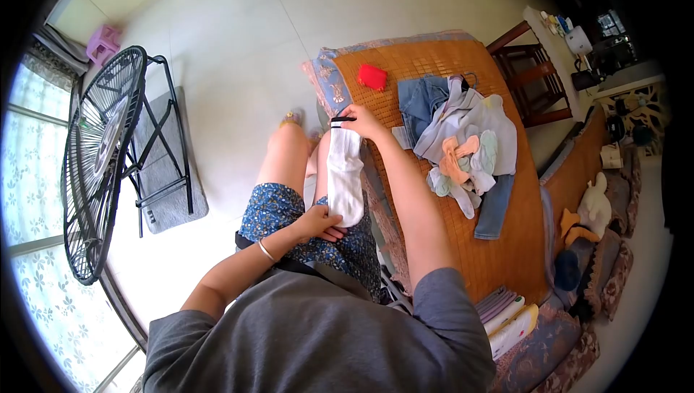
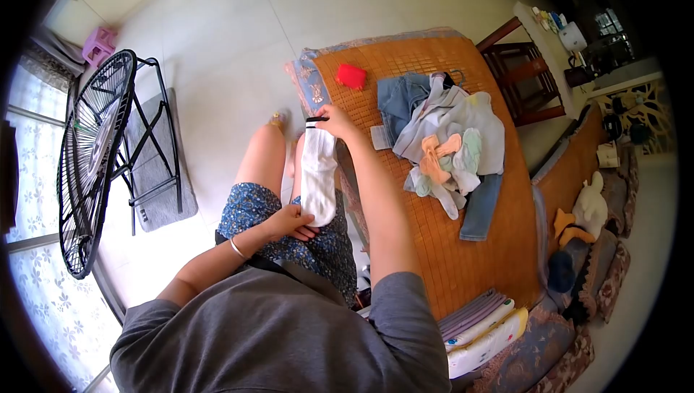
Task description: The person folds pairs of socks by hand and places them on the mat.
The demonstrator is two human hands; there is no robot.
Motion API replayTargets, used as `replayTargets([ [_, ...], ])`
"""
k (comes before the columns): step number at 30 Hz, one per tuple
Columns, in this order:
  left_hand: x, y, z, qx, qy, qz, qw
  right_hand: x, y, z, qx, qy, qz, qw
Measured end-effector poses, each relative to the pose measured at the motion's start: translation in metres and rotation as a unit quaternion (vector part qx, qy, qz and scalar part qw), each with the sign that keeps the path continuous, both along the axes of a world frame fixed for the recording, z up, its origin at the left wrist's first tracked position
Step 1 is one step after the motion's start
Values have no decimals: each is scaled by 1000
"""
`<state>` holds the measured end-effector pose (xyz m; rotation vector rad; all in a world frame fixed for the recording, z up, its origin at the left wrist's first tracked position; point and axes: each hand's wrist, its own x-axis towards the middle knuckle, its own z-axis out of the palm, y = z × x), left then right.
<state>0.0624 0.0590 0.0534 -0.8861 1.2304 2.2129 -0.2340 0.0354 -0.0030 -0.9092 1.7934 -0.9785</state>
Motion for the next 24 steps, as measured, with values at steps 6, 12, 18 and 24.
replayTargets([
  [6,-5,-34,39,-284,-10,-236,929,12,9,-8,-41,162,-34,985],
  [12,-40,-58,29,-652,274,16,706,44,53,40,-79,192,-125,970],
  [18,-63,-42,-3,-666,357,-57,652,92,102,24,-110,184,-123,969],
  [24,-46,-29,-11,-669,353,-68,650,83,109,-5,-122,-76,-191,971],
])
